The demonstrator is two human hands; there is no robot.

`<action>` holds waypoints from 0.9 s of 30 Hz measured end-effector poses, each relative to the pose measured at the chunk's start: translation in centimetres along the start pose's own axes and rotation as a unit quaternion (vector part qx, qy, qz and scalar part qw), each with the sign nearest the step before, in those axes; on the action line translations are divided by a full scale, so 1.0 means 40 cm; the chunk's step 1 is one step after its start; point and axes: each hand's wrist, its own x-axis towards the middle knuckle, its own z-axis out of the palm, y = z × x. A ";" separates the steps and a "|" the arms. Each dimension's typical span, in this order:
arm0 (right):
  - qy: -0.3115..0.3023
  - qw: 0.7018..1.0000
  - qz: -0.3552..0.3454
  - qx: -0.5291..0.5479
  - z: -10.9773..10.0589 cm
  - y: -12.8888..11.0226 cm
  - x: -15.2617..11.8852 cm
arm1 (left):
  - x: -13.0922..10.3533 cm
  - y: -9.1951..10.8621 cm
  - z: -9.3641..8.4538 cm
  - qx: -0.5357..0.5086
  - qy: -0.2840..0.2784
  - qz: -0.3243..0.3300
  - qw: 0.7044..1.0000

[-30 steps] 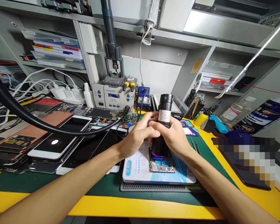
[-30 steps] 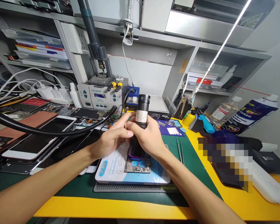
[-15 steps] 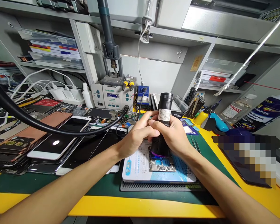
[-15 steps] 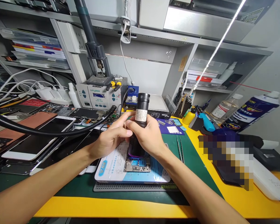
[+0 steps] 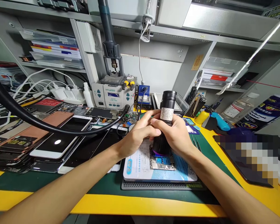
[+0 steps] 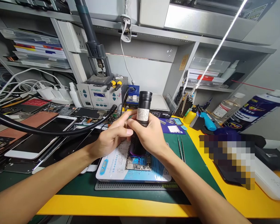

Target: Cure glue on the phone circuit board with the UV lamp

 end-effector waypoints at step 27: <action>0.016 0.999 -0.007 -0.031 0.004 0.000 0.000 | -0.002 0.004 0.000 -0.001 -0.001 -0.009 1.000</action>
